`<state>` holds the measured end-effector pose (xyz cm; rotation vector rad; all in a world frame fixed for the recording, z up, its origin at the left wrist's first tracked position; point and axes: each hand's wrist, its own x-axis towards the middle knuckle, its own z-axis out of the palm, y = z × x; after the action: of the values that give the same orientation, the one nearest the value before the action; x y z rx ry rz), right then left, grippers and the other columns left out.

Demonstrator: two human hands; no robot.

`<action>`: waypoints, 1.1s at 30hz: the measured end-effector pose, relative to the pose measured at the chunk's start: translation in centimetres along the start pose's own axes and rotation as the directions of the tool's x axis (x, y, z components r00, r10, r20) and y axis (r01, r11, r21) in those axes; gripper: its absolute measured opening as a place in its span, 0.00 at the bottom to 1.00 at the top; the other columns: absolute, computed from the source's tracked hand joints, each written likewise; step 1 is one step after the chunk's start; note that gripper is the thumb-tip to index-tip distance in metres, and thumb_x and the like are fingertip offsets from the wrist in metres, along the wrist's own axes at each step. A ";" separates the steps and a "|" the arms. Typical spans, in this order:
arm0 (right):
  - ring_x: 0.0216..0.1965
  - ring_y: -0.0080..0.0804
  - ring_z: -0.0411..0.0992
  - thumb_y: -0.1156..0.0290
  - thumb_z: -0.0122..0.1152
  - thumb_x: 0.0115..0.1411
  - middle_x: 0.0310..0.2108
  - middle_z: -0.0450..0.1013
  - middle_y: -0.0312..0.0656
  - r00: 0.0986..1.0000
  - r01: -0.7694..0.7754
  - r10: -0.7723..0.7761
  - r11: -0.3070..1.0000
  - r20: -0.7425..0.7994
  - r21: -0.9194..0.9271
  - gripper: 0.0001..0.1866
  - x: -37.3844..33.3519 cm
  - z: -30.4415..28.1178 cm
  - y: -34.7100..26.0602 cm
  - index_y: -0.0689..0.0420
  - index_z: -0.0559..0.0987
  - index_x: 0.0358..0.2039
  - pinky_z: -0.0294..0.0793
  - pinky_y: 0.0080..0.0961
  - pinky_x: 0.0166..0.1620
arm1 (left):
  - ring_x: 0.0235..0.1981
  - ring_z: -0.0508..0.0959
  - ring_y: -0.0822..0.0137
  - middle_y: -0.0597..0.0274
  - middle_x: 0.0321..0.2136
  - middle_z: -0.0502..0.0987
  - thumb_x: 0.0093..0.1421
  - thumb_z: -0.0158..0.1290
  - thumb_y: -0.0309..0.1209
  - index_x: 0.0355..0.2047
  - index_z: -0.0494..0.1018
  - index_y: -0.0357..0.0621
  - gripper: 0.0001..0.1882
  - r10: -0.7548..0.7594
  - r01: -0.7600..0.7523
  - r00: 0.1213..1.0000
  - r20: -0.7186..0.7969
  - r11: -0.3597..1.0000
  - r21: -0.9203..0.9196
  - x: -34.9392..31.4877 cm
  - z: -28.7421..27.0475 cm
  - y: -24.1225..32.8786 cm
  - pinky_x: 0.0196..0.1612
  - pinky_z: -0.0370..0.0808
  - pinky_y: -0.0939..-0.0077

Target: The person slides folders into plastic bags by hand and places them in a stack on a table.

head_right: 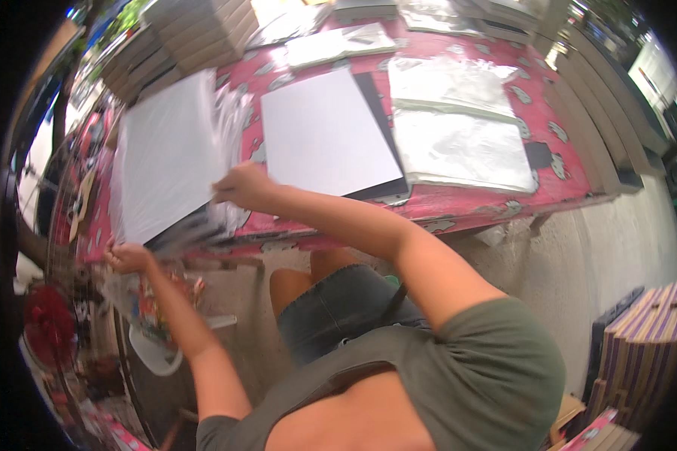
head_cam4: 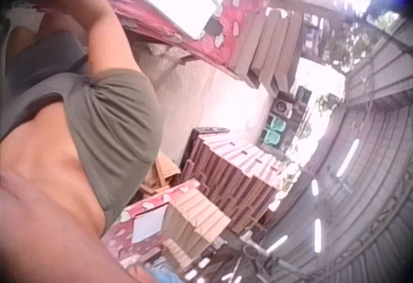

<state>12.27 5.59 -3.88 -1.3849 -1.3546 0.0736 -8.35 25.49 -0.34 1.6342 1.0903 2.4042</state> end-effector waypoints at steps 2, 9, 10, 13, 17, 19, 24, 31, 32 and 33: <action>0.22 0.41 0.70 0.63 0.62 0.44 0.20 0.72 0.46 0.991 -0.011 0.010 1.000 0.131 0.007 0.10 3.5 3.8 1.2 0.56 0.80 0.25 0.70 0.30 0.29 | 0.30 0.73 0.56 0.51 0.27 0.74 0.49 0.36 0.23 0.27 0.72 0.36 0.13 0.093 -0.121 0.981 0.173 0.980 0.155 2.5 0.2 -6.3 0.39 0.67 0.67; 0.27 0.47 0.70 0.55 0.61 0.43 0.24 0.72 0.49 0.944 -0.096 0.138 0.984 0.299 -0.149 0.18 3.0 4.3 1.9 0.56 0.78 0.29 0.70 0.35 0.33 | 0.52 0.63 0.55 0.58 0.51 0.65 0.54 0.38 0.29 0.44 0.68 0.49 0.17 0.422 -0.517 0.797 0.433 0.847 0.126 -3.9 0.6 -1.9 0.51 0.56 0.50; 0.31 0.46 0.70 0.53 0.61 0.43 0.27 0.72 0.48 0.929 -0.120 0.187 0.968 0.319 -0.220 0.21 2.8 2.9 1.3 0.56 0.77 0.32 0.70 0.36 0.35 | 0.54 0.61 0.56 0.59 0.52 0.63 0.56 0.38 0.32 0.45 0.67 0.51 0.17 0.264 -0.486 0.753 0.603 0.841 0.239 -5.9 0.1 -0.9 0.52 0.51 0.46; 0.40 0.44 0.69 0.48 0.61 0.43 0.37 0.70 0.47 0.905 -0.159 0.282 0.918 0.318 -0.363 0.28 2.2 -4.6 2.0 0.55 0.74 0.40 0.68 0.38 0.41 | 0.57 0.56 0.56 0.62 0.55 0.60 0.60 0.37 0.39 0.48 0.66 0.55 0.17 -0.087 -0.453 0.596 0.799 0.785 0.423 -9.5 -1.1 -0.9 0.53 0.39 0.37; 0.44 0.42 0.65 0.53 0.65 0.40 0.40 0.68 0.49 0.844 -0.506 0.443 0.471 -0.302 -0.723 0.24 1.6 -24.4 12.6 0.60 0.75 0.30 0.66 0.32 0.44 | 0.57 0.56 0.56 0.61 0.55 0.60 0.60 0.38 0.39 0.49 0.64 0.50 0.18 0.102 -0.373 0.687 0.719 0.899 0.228 -9.0 -1.4 -1.4 0.55 0.37 0.40; 0.59 0.52 0.45 0.59 0.64 0.41 0.61 0.40 0.53 0.552 -0.807 0.438 0.070 -0.709 -0.586 0.46 -0.9 -34.3 15.8 0.46 0.50 0.59 0.57 0.54 0.51 | 0.57 0.57 0.56 0.58 0.54 0.60 0.60 0.39 0.36 0.48 0.63 0.45 0.18 0.048 -0.269 0.752 0.657 0.933 0.240 -9.5 -1.2 5.7 0.56 0.41 0.46; 0.52 0.47 0.58 0.69 0.48 0.51 0.52 0.58 0.47 0.568 -0.645 0.645 -0.036 -0.511 -0.763 0.15 -3.8 -41.6 16.8 0.52 0.71 0.42 0.61 0.47 0.48 | 0.55 0.57 0.62 0.53 0.53 0.57 0.55 0.42 0.24 0.50 0.58 0.38 0.20 0.097 0.385 0.458 0.884 0.875 -0.295 -16.3 2.1 16.7 0.57 0.51 0.69; 0.25 0.35 0.71 0.70 0.60 0.46 0.21 0.71 0.42 0.997 0.077 -0.081 0.947 0.000 -0.311 0.06 -4.6 -17.1 -0.7 0.57 0.75 0.22 0.68 0.28 0.32 | 0.34 0.73 0.70 0.58 0.34 0.72 0.43 0.63 0.33 0.41 0.67 0.36 0.26 0.187 0.613 0.192 0.963 0.744 -0.267 -21.1 3.8 22.5 0.36 0.70 0.80; 0.23 0.32 0.69 0.70 0.61 0.46 0.19 0.71 0.41 0.999 -0.031 0.023 0.961 -0.032 -0.275 0.05 -4.1 -18.5 -1.1 0.57 0.75 0.22 0.67 0.26 0.30 | 0.25 0.70 0.75 0.63 0.25 0.71 0.46 0.61 0.33 0.35 0.69 0.36 0.19 0.081 0.695 0.119 0.990 0.705 -0.142 -20.7 3.7 23.0 0.27 0.66 0.84; 0.20 0.28 0.68 0.70 0.62 0.46 0.17 0.70 0.39 0.991 -0.133 0.123 0.963 -0.056 -0.235 0.05 -3.0 -20.4 -0.9 0.57 0.76 0.22 0.66 0.23 0.28 | 0.16 0.68 0.80 0.69 0.17 0.71 0.48 0.60 0.33 0.29 0.72 0.36 0.13 -0.021 0.760 0.044 0.999 0.650 -0.020 -19.8 3.6 23.6 0.18 0.63 0.88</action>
<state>24.76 -9.73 2.20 -1.6672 -1.2692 -0.0334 11.51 1.70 -2.21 1.6605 0.3385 0.6451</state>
